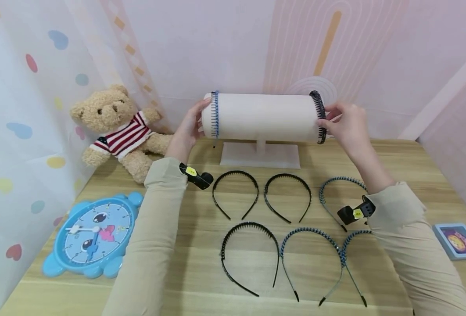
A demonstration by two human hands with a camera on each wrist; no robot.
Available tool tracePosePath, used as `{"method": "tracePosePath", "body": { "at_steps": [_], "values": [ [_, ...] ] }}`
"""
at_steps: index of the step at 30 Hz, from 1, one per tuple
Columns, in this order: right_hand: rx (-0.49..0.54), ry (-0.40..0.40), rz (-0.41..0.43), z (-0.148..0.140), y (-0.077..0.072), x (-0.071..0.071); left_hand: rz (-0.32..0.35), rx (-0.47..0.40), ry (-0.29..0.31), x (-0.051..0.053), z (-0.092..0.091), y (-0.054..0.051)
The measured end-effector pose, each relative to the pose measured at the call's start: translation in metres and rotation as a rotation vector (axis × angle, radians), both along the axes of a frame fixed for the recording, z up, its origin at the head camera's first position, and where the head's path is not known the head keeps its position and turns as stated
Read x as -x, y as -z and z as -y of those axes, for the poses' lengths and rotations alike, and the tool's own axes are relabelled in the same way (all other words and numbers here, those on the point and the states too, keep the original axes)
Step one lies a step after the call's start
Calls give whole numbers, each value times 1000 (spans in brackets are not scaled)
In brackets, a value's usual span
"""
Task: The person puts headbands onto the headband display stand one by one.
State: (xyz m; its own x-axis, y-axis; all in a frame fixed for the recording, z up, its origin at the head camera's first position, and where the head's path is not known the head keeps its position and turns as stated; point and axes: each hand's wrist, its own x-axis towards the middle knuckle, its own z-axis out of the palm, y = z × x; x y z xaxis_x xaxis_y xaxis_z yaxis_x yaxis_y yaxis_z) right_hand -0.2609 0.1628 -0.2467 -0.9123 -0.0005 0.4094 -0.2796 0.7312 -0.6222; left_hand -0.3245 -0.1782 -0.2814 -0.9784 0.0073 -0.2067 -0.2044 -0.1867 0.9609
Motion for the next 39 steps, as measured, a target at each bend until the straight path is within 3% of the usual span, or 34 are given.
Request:
{"method": "tracePosePath", "body": {
  "at_steps": [6,12,15,21,28,39],
  "values": [
    [-8,-70,180,-12,-6,9,3,-8,-11,2,1,1],
    [-193,-393,192,-34,-11,29,1,-14,-1,7,2,5],
    [-241,-480,255,-40,-17,35,8,-18,13,10,2,8],
    [-270,-440,383,-36,-26,36,7,-11,15,10,1,8],
    [-352,-384,310,-16,-32,41,4,-19,4,11,8,6],
    [-423,-428,214,18,-35,48,-17,3,6,1,-2,0]
  ]
}}
